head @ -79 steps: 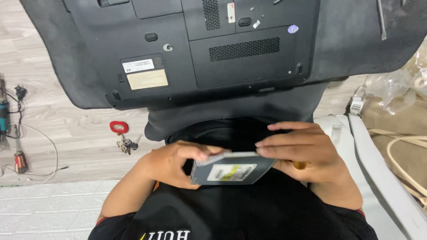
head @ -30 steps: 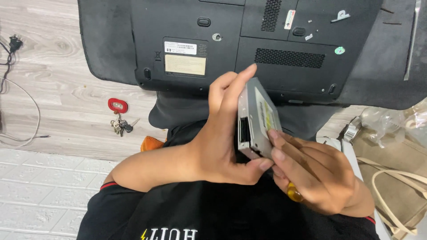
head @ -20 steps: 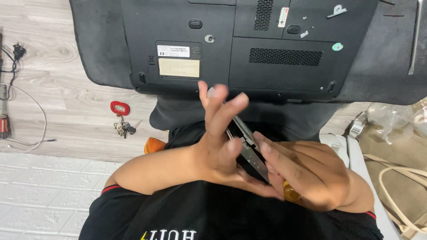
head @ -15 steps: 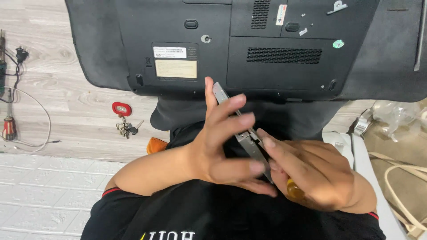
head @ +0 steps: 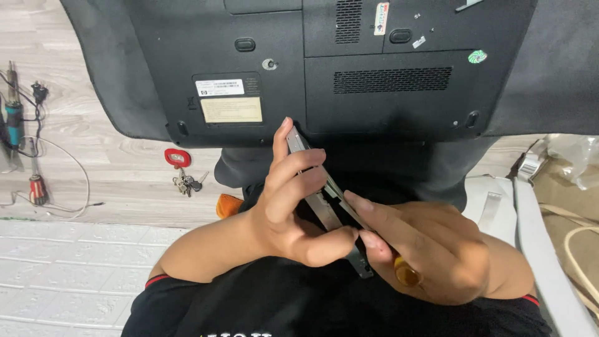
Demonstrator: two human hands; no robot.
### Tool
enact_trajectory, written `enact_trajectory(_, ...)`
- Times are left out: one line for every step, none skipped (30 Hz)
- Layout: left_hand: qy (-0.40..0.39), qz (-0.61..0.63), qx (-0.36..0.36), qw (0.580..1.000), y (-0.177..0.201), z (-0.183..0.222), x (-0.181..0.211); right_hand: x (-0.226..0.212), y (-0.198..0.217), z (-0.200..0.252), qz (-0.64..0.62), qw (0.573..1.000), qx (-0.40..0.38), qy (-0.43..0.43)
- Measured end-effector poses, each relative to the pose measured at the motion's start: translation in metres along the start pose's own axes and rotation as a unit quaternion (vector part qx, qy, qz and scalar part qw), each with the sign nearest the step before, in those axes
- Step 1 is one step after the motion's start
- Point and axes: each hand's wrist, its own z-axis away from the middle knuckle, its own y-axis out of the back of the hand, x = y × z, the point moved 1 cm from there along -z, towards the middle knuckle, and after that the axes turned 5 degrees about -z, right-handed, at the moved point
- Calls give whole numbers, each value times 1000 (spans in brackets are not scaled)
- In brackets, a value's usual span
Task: Reassembling the metal casing of a laptop optical drive using a screwdriver to align and fasten the components.
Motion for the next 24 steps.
enact_trajectory(7, 20, -12, 1000, 0, 0, -2, 1, 0, -2, 2, 1000, 1, -1)
enact_trajectory(16, 40, -25, 999, 1, 1, -3, 2, 0, -3, 3, 1000, 2, -3)
enact_trajectory(18, 42, -29, 999, 1, 1, -4, 2, 1, -3, 0, 1000, 3, -7)
enact_trajectory(15, 47, -25, 998, 0, 1, -4, 3, 2, -4, -4, 1000, 4, -12)
enact_trajectory(13, 53, -21, 998, 0, 0, -5, 3, 4, -5, -8, 1000, 4, -17)
enact_trajectory(14, 56, -23, 998, 0, -1, -5, 4, 5, -4, -9, 1000, 5, -20)
enact_trajectory(18, 54, -28, 998, 0, -2, -5, 5, 6, -4, -12, 999, 1, -37)
enact_trajectory(21, 50, -31, 998, 1, -4, -5, 6, 7, -5, -14, 999, -5, -50)
enact_trajectory(22, 50, -32, 998, 3, -6, -6, 8, 8, -4, -15, 999, -4, -50)
enact_trajectory(28, 46, -57, 997, 6, -8, -7, 10, 9, -3, -12, 999, -3, -49)
enact_trajectory(34, 42, -81, 995, 8, -9, -8, 12, 9, -2, -9, 999, -2, -47)
enact_trajectory(35, 42, -81, 995, 7, -12, -6, 12, 10, -3, -10, 999, -3, -47)
enact_trajectory(53, 32, -81, 995, 6, -14, -5, 12, 10, -4, -11, 998, 7, -64)
enact_trajectory(72, 23, -82, 994, 5, -17, -4, 12, 10, -4, -11, 997, 17, -81)
enact_trajectory(73, 23, -82, 994, 5, -18, -4, 15, 10, -2, -12, 996, 17, -81)
enact_trajectory(77, 23, -88, 993, 5, -19, -4, 18, 10, 0, -23, 996, 9, -82)
enact_trajectory(82, 23, -95, 992, 5, -20, -4, 20, 9, 1, -34, 996, 2, -83)
enact_trajectory(83, 23, -95, 992, 5, -21, -3, 22, 11, 2, -35, 996, 2, -83)
enact_trajectory(89, 13, -99, 991, 4, -23, -2, 24, 12, 2, -64, 992, -11, -105)
enact_trajectory(94, 4, -103, 990, 4, -25, -1, 26, 13, 3, -92, 987, -24, -126)
enact_trajectory(95, 4, -103, 990, 4, -23, -2, 27, 14, 3, -92, 987, -24, -126)
enact_trajectory(111, 19, -112, 987, 5, -20, -2, 28, 14, 3, -111, 983, -18, -142)
enact_trajectory(128, 34, -120, 984, 5, -18, -3, 29, 14, 3, -130, 979, -12, -158)
enact_trajectory(128, 34, -121, 984, 8, -18, -4, 31, 20, 6, -131, 979, -12, -159)
